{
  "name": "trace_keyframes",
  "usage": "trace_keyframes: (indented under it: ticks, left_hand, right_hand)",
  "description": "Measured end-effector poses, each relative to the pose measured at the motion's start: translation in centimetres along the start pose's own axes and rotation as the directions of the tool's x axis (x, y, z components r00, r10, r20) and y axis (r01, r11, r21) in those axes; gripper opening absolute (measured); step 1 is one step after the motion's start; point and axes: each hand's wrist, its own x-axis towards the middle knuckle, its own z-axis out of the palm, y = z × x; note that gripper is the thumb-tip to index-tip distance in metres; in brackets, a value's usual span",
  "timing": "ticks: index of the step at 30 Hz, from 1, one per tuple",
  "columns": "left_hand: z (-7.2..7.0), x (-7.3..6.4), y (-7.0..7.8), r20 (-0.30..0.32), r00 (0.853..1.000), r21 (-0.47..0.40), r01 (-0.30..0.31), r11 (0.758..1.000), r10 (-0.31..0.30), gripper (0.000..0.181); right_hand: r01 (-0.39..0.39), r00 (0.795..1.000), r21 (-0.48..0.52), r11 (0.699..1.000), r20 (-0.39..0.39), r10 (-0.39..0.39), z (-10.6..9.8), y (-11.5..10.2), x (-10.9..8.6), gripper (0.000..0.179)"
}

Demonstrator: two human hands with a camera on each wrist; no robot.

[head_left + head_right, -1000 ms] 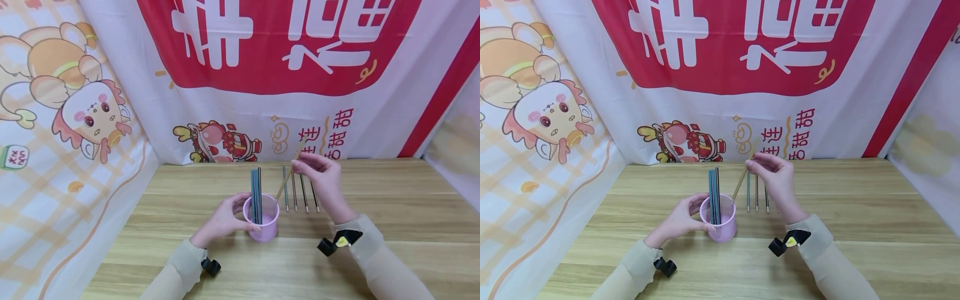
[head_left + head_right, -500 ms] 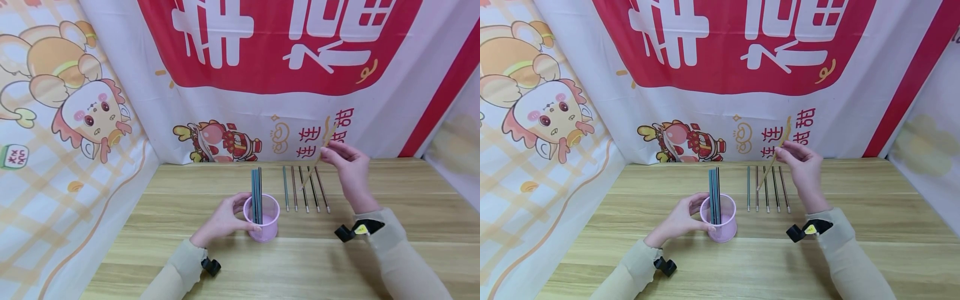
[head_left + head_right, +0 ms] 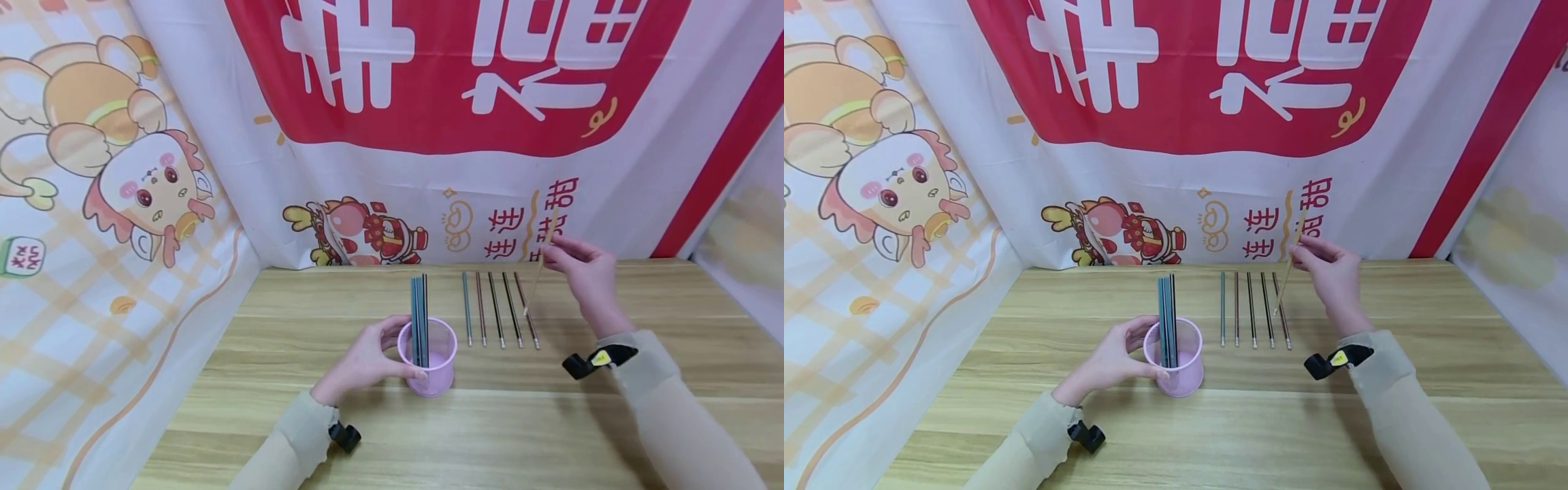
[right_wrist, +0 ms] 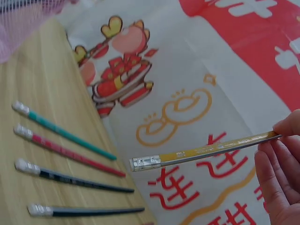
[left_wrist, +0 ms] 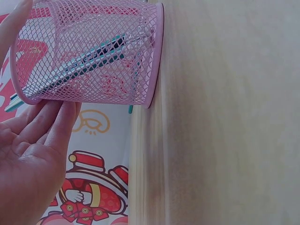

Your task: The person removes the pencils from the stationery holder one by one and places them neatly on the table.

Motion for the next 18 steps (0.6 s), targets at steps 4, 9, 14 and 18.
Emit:
trace_keyframes:
  ticks: [4,9,14,18]
  left_hand:
    - [0.0,0.0,-0.1,-0.002,1.0,-0.008,0.004,1.0,-0.004,0.092]
    - [0.0,0.1,-0.2,-0.001,1.0,-0.017,0.007,1.0,-0.007,0.092]
    - [0.0,0.0,-0.2,-0.001,1.0,-0.01,0.002,1.0,-0.002,0.092]
    - [0.0,0.0,-0.1,-0.003,1.0,0.001,-0.001,1.0,0.001,0.092]
  right_hand:
    - [-0.055,0.998,-0.11,0.992,0.02,0.058,-1.1,0.4,1.2,0.052]
    - [-0.074,0.994,-0.24,0.968,0.06,0.091,-1.8,0.6,2.3,0.052]
    - [-0.052,0.99,-0.378,0.924,0.105,0.099,-2.2,1.1,3.1,0.052]
    - [-0.049,0.981,-0.438,0.898,0.15,0.127,-2.5,1.8,3.6,0.05]
